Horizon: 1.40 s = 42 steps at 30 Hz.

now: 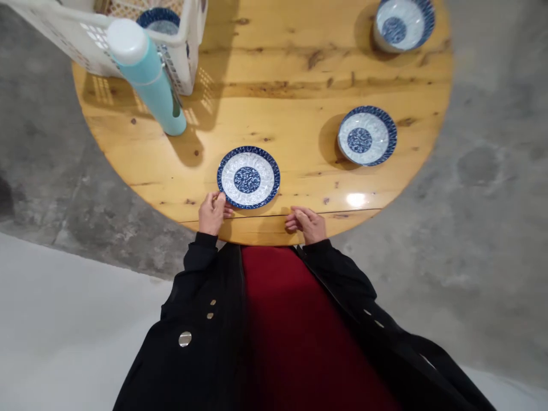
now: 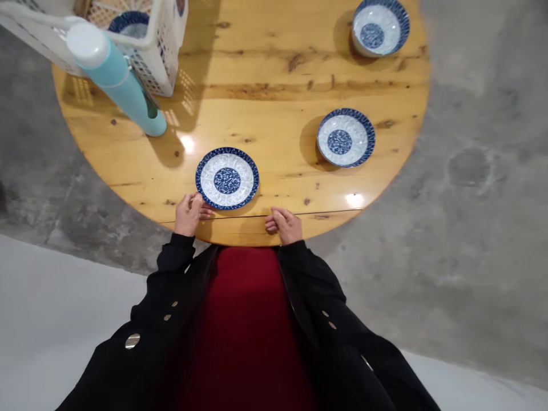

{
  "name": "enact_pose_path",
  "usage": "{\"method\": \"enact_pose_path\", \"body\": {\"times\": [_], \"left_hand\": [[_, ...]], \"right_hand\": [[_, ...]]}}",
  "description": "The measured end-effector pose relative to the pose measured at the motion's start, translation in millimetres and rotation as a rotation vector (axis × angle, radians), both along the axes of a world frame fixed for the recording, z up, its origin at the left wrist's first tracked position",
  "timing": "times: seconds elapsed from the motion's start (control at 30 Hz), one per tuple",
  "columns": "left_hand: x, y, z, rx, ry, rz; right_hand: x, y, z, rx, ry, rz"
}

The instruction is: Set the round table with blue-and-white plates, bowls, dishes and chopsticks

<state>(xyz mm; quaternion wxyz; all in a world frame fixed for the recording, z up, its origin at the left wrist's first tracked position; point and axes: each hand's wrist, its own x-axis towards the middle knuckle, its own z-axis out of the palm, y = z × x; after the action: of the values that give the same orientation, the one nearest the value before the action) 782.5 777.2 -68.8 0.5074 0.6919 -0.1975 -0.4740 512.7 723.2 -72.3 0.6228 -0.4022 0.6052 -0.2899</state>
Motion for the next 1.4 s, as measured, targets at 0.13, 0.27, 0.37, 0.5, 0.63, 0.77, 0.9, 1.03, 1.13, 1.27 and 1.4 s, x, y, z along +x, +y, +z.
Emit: {"method": "enact_pose_path", "body": {"times": [0.13,0.27,0.37,0.5,0.63,0.77,0.9,1.03,1.13,1.27,1.4], "left_hand": [[-2,-19,-5.5,-0.001,-0.108,-0.031],[4,-29,-3.4,-0.006,-0.169,-0.039],[7,-35,0.3,-0.009,-0.210,-0.028],[8,-43,3.0,0.016,-0.241,-0.027],[9,-45,3.0,0.031,-0.245,-0.059],[11,-45,0.0,0.030,-0.262,-0.066],[12,-47,-0.2,0.041,-0.251,-0.071],[11,-48,3.0,0.049,-0.249,-0.078],[12,-49,6.3,0.053,-0.256,-0.081],[13,-50,8.4,0.060,-0.250,-0.077],[16,-49,5.7,0.044,-0.246,-0.088]], "right_hand": [[45,-23,-5.6,0.016,-0.071,0.164],[78,-47,-9.2,-0.036,-0.066,0.232],[84,-59,-7.9,-0.037,-0.083,0.265],[83,-67,-7.4,-0.032,-0.102,0.285],[82,-69,-8.9,-0.034,-0.106,0.264],[82,-69,-9.0,-0.034,-0.115,0.268],[84,-70,-9.5,-0.031,-0.109,0.243],[87,-69,-9.5,-0.036,-0.083,0.200],[89,-70,-5.8,-0.025,-0.077,0.187],[93,-72,1.1,-0.003,-0.077,0.179],[96,-73,4.0,-0.003,-0.055,0.160]]}}
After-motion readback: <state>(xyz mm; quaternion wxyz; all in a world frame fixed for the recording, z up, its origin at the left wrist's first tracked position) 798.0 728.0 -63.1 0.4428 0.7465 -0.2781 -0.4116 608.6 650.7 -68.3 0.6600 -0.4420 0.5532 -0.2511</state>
